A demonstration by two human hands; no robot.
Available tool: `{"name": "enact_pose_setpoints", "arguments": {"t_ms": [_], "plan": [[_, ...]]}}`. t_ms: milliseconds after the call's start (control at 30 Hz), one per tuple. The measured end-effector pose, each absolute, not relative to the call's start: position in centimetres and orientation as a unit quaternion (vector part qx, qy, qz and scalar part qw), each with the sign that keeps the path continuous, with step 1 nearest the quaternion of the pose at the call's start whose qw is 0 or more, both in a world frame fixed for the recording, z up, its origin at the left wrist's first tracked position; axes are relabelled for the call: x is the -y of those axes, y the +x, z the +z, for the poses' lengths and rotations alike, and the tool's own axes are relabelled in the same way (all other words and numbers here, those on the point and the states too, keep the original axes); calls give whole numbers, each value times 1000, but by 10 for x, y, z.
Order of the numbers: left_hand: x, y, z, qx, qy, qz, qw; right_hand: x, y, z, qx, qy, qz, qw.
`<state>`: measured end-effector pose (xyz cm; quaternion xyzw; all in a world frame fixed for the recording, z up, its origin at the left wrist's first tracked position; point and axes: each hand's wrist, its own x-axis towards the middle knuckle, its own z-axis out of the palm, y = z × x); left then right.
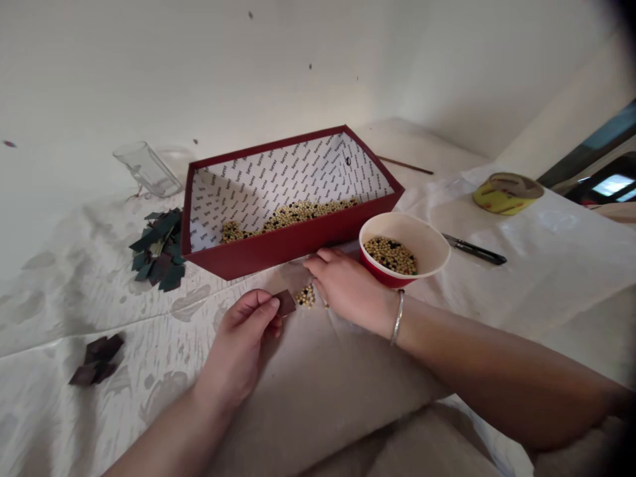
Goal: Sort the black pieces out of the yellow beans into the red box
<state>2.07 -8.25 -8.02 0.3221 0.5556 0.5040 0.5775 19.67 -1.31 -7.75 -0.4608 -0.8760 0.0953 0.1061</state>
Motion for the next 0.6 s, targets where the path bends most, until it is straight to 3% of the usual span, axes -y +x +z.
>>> {"name": "enact_pose_setpoints", "arguments": {"t_ms": [333,600], "plan": [[83,19,-81,-560,355,496,561,4,191,-86,865,-473,82,146],[83,17,-83,-538,352,497,583,39,184,-66,891,-324,92,305]]}}
